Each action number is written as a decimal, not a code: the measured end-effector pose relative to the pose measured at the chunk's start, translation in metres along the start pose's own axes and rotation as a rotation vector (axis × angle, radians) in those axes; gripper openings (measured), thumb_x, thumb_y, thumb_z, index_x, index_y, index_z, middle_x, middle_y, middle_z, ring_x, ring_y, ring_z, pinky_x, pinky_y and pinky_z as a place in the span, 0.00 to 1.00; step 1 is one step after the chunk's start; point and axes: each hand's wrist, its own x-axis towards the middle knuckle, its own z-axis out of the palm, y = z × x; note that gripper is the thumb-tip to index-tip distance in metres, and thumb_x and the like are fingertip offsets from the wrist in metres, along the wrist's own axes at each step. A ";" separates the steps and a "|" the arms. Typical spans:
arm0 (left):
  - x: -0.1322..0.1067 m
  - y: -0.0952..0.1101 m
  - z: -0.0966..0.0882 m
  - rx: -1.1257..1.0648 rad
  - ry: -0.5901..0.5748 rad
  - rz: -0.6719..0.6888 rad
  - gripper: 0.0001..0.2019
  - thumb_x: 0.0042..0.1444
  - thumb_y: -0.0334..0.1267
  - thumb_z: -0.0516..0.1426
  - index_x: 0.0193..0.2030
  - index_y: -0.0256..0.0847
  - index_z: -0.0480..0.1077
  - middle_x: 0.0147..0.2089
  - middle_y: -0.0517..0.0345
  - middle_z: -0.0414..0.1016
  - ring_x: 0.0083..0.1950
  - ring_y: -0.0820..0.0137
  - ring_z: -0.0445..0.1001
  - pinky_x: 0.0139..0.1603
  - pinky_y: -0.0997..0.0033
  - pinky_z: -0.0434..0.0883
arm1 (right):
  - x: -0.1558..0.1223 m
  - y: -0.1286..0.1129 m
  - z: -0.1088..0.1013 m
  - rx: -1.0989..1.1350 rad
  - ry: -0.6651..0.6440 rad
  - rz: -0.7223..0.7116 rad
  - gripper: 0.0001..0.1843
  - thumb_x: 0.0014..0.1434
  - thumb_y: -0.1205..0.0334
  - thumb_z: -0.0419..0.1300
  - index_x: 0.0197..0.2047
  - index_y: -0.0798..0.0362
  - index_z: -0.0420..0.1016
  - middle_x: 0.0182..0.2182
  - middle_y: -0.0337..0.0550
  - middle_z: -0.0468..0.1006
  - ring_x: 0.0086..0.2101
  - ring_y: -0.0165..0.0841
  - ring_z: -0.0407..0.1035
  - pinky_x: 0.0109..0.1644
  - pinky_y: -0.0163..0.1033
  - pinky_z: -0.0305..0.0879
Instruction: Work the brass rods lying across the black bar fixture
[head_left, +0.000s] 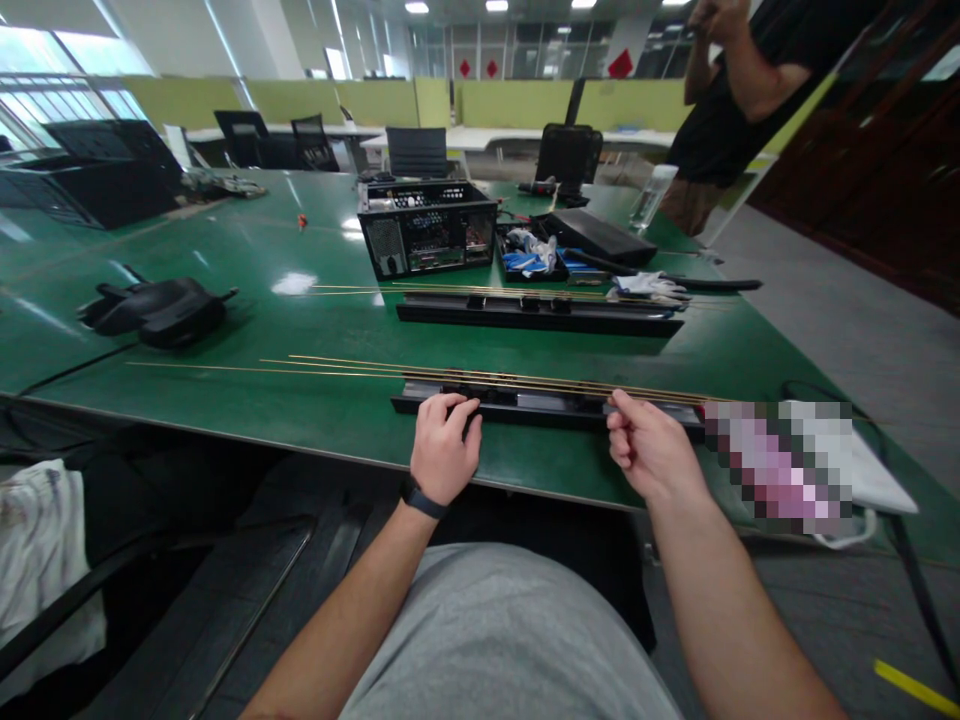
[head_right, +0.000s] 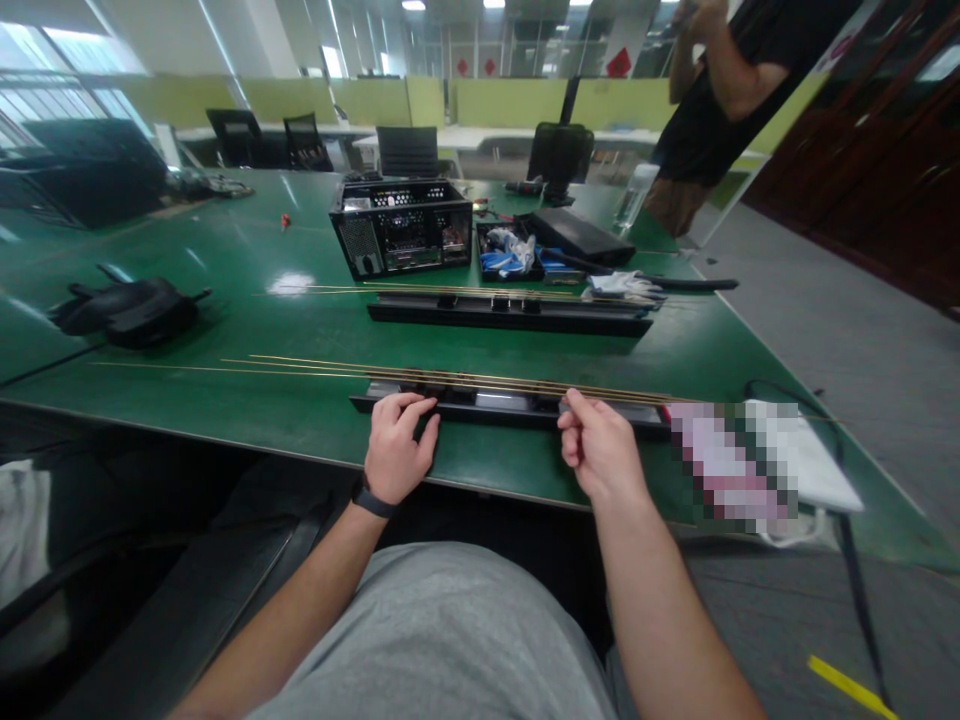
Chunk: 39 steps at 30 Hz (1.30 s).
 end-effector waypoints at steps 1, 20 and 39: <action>0.000 0.000 0.000 0.003 -0.002 -0.003 0.10 0.72 0.35 0.62 0.57 0.44 0.80 0.54 0.46 0.79 0.59 0.54 0.77 0.65 0.48 0.77 | 0.000 0.000 0.000 0.001 0.004 0.001 0.22 0.59 0.50 0.80 0.38 0.51 0.72 0.23 0.33 0.74 0.13 0.22 0.57 0.11 0.28 0.49; 0.000 0.004 -0.004 0.099 -0.145 0.012 0.19 0.74 0.38 0.60 0.68 0.52 0.80 0.60 0.44 0.73 0.64 0.53 0.70 0.66 0.48 0.72 | 0.005 -0.012 -0.027 0.074 0.116 0.011 0.12 0.62 0.59 0.74 0.36 0.54 0.76 0.21 0.33 0.70 0.14 0.21 0.56 0.12 0.27 0.50; 0.008 0.022 0.006 0.195 -0.346 -0.035 0.25 0.73 0.44 0.60 0.75 0.51 0.73 0.50 0.48 0.70 0.52 0.56 0.66 0.54 0.55 0.67 | 0.016 -0.012 -0.042 0.055 0.101 -0.021 0.14 0.61 0.55 0.75 0.38 0.54 0.77 0.22 0.33 0.71 0.14 0.22 0.57 0.12 0.27 0.48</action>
